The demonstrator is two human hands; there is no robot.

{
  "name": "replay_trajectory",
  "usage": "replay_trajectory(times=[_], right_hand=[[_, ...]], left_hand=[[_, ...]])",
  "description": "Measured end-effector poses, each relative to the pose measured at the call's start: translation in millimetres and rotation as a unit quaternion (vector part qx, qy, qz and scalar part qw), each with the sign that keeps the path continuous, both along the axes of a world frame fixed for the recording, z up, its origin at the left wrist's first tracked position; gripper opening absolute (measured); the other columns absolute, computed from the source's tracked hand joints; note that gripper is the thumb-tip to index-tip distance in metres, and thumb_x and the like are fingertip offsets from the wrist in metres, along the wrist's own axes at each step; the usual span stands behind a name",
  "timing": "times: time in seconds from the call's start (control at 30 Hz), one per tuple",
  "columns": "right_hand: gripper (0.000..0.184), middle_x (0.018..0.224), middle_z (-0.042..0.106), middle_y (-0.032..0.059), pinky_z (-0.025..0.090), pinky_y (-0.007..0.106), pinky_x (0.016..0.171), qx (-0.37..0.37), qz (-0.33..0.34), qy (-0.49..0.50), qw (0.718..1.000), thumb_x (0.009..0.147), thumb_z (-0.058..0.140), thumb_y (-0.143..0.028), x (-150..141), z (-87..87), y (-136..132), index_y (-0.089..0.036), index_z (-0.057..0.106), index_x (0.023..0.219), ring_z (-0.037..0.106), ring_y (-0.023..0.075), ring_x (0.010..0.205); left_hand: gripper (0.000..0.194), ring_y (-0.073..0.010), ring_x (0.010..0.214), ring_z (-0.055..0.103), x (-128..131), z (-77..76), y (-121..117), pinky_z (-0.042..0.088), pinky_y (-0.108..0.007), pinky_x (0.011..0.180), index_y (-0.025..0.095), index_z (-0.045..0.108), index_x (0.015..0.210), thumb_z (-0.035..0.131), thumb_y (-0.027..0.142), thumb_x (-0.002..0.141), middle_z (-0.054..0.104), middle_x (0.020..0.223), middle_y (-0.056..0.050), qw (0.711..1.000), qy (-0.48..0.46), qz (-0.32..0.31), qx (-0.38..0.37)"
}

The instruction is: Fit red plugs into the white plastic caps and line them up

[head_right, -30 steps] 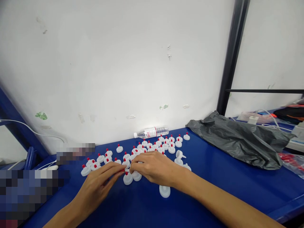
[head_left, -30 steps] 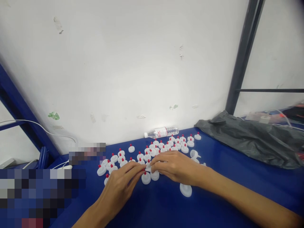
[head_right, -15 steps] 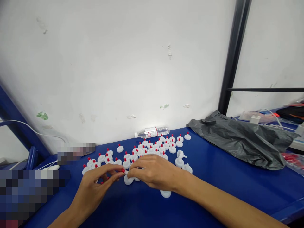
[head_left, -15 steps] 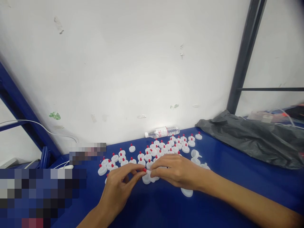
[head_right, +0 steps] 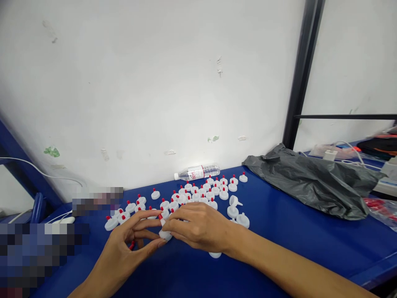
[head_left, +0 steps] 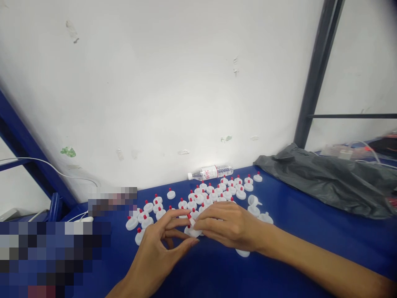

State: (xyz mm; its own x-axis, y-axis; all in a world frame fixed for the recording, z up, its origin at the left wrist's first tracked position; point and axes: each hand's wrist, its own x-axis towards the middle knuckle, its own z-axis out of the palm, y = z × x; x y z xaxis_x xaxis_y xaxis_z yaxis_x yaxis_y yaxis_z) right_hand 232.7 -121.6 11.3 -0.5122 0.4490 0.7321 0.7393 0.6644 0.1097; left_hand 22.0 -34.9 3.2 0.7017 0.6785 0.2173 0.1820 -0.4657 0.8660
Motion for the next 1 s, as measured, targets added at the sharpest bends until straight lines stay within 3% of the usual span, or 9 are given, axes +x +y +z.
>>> replay_trajectory(times=[0.17, 0.33, 0.53, 0.8, 1.0], right_hand=[[0.013, 0.092, 0.075, 0.0055, 0.056, 0.025, 0.074, -0.001, 0.000, 0.024, 1.000, 0.097, 0.055, -0.017, -3.4, -1.3, -1.1, -0.015, 0.065, 0.105, 0.071, 0.0145, 0.083], [0.014, 0.089, 0.073, 0.0052, 0.055, 0.024, 0.072, -0.012, 0.009, 0.023, 1.000, 0.098, 0.052, -0.018, -6.6, -1.3, -2.4, -0.015, 0.065, 0.103, 0.069, 0.0143, 0.080], [0.014, 0.090, 0.073, 0.0057, 0.056, 0.025, 0.074, -0.025, 0.017, 0.016, 0.999, 0.098, 0.053, -0.017, -8.3, -0.8, -4.4, -0.013, 0.064, 0.104, 0.069, 0.0144, 0.082], [0.017, 0.094, 0.074, 0.0063, 0.056, 0.026, 0.079, -0.037, 0.025, 0.007, 0.999, 0.099, 0.051, -0.020, -11.0, 0.3, -7.5, -0.015, 0.063, 0.110, 0.070, 0.0145, 0.089], [0.015, 0.095, 0.073, 0.0063, 0.055, 0.025, 0.077, -0.042, 0.026, 0.010, 0.999, 0.098, 0.053, -0.018, -8.6, -1.6, -3.9, -0.015, 0.065, 0.107, 0.069, 0.0139, 0.087]], left_hand=[[0.050, -0.0188, 0.080, 0.075, 1.7, 3.2, -3.8, 0.057, -0.027, 0.069, 0.025, 0.052, 0.119, 0.079, 0.035, 0.078, 0.074, 0.109, -0.005, 0.997, -0.018, -0.017, -0.078], [0.049, -0.0180, 0.061, 0.073, 5.9, 6.1, -2.5, 0.050, -0.021, 0.049, 0.020, 0.050, 0.107, 0.082, 0.032, 0.072, 0.076, 0.097, -0.007, 0.991, -0.025, -0.029, -0.126], [0.046, -0.0122, 0.044, 0.065, 4.8, 9.0, -0.2, 0.039, -0.017, 0.040, 0.018, 0.053, 0.098, 0.082, 0.022, 0.063, 0.076, 0.086, -0.005, 0.993, -0.008, -0.014, -0.116], [0.041, -0.0105, 0.041, 0.062, 1.7, 15.3, -6.9, 0.031, -0.016, 0.041, 0.019, 0.054, 0.095, 0.080, 0.019, 0.063, 0.074, 0.074, 0.001, 0.992, -0.014, -0.028, -0.120], [0.044, -0.0106, 0.046, 0.064, 1.6, 11.6, -0.5, 0.035, -0.017, 0.043, 0.019, 0.053, 0.097, 0.083, 0.022, 0.065, 0.076, 0.085, -0.002, 0.991, -0.004, -0.047, -0.123]])
